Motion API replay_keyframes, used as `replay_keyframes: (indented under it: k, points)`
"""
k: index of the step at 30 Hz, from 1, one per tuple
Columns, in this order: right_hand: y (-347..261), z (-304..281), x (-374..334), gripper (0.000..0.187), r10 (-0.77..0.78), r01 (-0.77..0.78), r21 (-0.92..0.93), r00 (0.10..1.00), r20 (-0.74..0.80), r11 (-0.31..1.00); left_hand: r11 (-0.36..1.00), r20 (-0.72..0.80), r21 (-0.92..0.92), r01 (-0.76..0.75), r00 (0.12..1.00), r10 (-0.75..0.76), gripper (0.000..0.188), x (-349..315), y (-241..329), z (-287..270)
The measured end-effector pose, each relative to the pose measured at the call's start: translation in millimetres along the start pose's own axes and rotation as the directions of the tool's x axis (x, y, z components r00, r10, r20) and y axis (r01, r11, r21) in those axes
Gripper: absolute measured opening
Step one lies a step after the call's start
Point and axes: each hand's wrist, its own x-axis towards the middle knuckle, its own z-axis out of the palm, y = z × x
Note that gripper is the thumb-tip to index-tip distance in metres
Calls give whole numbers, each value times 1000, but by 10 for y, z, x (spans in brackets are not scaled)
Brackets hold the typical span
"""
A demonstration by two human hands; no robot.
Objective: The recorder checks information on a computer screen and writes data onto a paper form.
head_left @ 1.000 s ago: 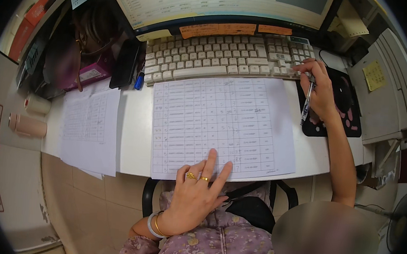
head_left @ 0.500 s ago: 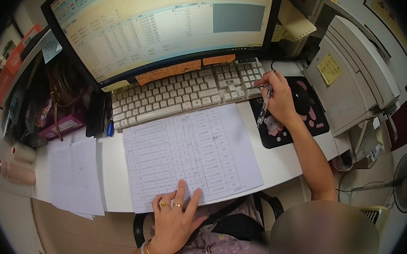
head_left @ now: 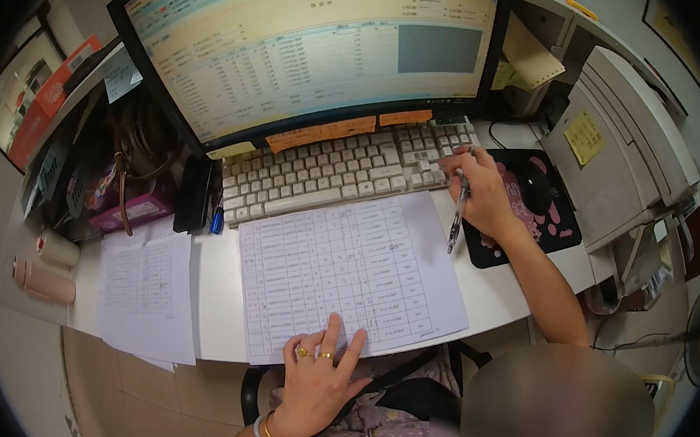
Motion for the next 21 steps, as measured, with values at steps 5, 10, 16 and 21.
replay_keyframes:
  k: [5,10,16,21]
  points:
    - [-49,57,13,21,16,-15,-23,999,32,1000,1000,-19,2,7,1000,-7,76,-16,3,16]
    - [-184,64,39,26,56,-60,31,992,109,998,1000,17,18,17,1000,-17,76,-15,-4,-26]
    - [-108,47,-24,25,90,-88,-17,983,161,996,1000,0,-23,10,1000,-10,75,-21,-12,4]
    - [-170,42,-6,25,94,-97,26,990,107,995,998,-3,-56,16,1000,-16,74,-24,-21,-13]
